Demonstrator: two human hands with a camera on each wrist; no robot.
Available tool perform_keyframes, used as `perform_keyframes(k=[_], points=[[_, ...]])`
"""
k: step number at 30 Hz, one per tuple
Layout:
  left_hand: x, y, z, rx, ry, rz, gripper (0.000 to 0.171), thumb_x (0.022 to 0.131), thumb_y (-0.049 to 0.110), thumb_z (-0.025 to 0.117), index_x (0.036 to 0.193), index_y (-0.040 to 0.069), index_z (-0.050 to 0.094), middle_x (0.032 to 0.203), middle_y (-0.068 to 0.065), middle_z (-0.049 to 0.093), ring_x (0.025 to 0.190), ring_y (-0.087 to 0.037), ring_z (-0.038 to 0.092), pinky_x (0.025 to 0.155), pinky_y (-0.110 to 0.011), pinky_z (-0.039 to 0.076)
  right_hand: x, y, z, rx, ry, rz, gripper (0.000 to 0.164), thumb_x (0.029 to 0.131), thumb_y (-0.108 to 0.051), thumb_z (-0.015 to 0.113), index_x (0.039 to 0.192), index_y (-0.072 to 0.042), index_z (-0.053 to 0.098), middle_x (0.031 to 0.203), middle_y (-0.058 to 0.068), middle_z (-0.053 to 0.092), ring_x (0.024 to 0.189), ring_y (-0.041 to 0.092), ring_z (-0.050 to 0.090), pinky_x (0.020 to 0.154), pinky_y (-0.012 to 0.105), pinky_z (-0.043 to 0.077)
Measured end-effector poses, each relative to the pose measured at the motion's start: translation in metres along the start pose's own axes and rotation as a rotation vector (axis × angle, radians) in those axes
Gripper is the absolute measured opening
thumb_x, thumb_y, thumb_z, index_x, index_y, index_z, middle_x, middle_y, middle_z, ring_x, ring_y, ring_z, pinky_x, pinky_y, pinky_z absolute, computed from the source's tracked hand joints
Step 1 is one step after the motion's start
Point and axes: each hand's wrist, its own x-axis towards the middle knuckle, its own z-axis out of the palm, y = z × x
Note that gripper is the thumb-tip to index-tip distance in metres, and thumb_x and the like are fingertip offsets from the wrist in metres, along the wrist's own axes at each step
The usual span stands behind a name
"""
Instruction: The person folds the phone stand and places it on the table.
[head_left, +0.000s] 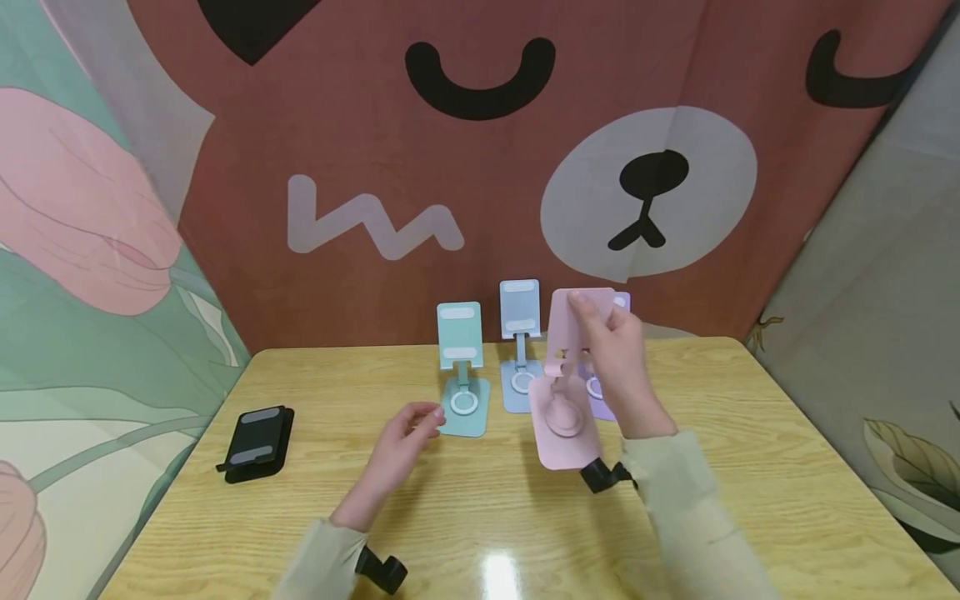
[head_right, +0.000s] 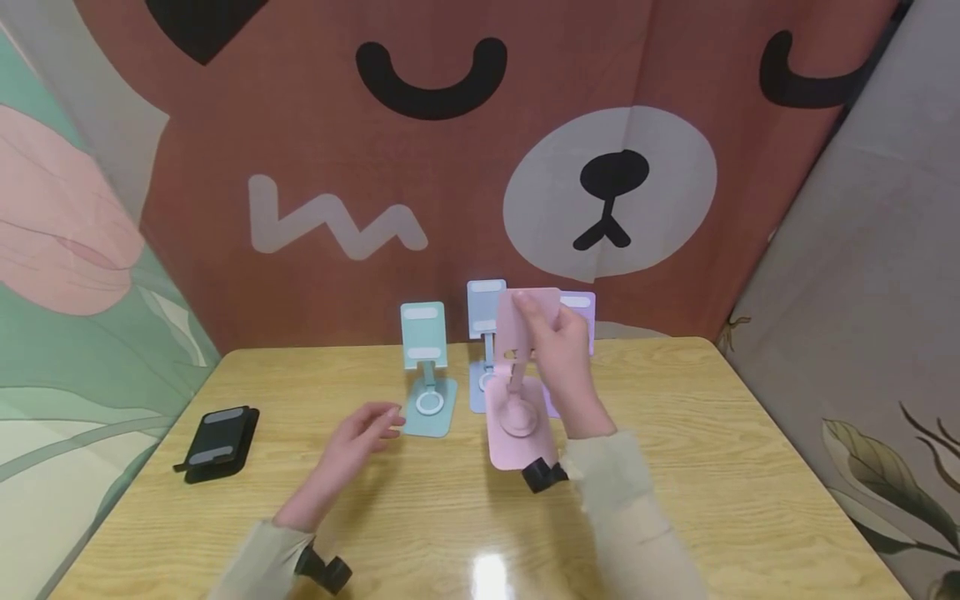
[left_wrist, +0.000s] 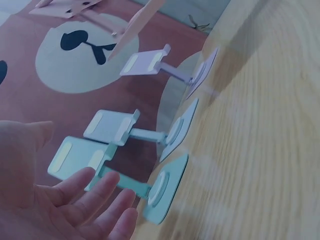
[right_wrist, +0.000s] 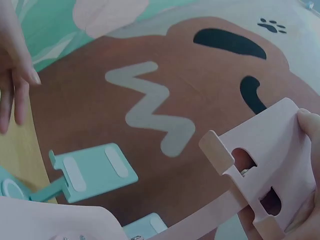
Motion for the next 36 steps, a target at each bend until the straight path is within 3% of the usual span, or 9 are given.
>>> perform_keyframes(k=[4,19,27,33,36], points=[[0.001,0.002,0.01,-0.004,-0.027,0.007,0.05,0.108,0.037,0.052,0.131,-0.006,0.057,0.116,-0.019,0.067,0.108,-0.04,0.063,0.093,-0.056,0.05,-0.006,-0.003,0.007,-0.008,-0.018,-0.021,0.055,0.097,-0.05,0.066,0.117,0.002,0.068,0.11,0.013,0.067,0.096,0.025,0.06,0.074,0.03,0.054],[0.004,0.021,0.059,-0.064,-0.151,0.027,0.049,0.112,0.036,0.037,0.129,-0.005,0.058,0.114,-0.017,0.067,0.105,-0.037,0.064,0.093,-0.057,0.049,-0.02,-0.005,0.033,0.084,-0.085,-0.037,0.049,0.098,-0.047,0.067,0.114,0.0,0.067,0.108,0.015,0.067,0.095,0.027,0.062,0.075,0.039,0.057],[0.001,0.024,0.078,-0.129,-0.106,0.089,0.049,0.112,0.03,0.037,0.13,-0.011,0.056,0.11,-0.019,0.067,0.097,-0.031,0.066,0.087,-0.045,0.055,-0.022,-0.003,0.041,0.091,-0.064,-0.092,0.045,0.097,-0.044,0.068,0.111,0.0,0.069,0.106,0.013,0.069,0.095,0.025,0.064,0.079,0.035,0.056],[-0.002,0.025,0.084,-0.137,-0.085,0.104,0.057,0.112,0.039,0.036,0.143,-0.008,0.049,0.127,-0.021,0.065,0.119,-0.033,0.061,0.101,-0.047,0.048,-0.024,0.0,0.045,0.123,-0.072,-0.113,0.041,0.098,-0.04,0.069,0.108,0.0,0.069,0.101,0.013,0.069,0.091,0.024,0.064,0.077,0.033,0.055],[-0.003,0.027,0.085,-0.164,-0.06,0.101,0.054,0.112,0.038,0.036,0.144,-0.003,0.05,0.124,-0.017,0.067,0.116,-0.028,0.062,0.1,-0.043,0.048,-0.026,0.001,0.047,0.119,-0.079,-0.112,0.04,0.098,-0.04,0.068,0.109,-0.001,0.069,0.103,0.013,0.069,0.093,0.024,0.063,0.077,0.034,0.055]])
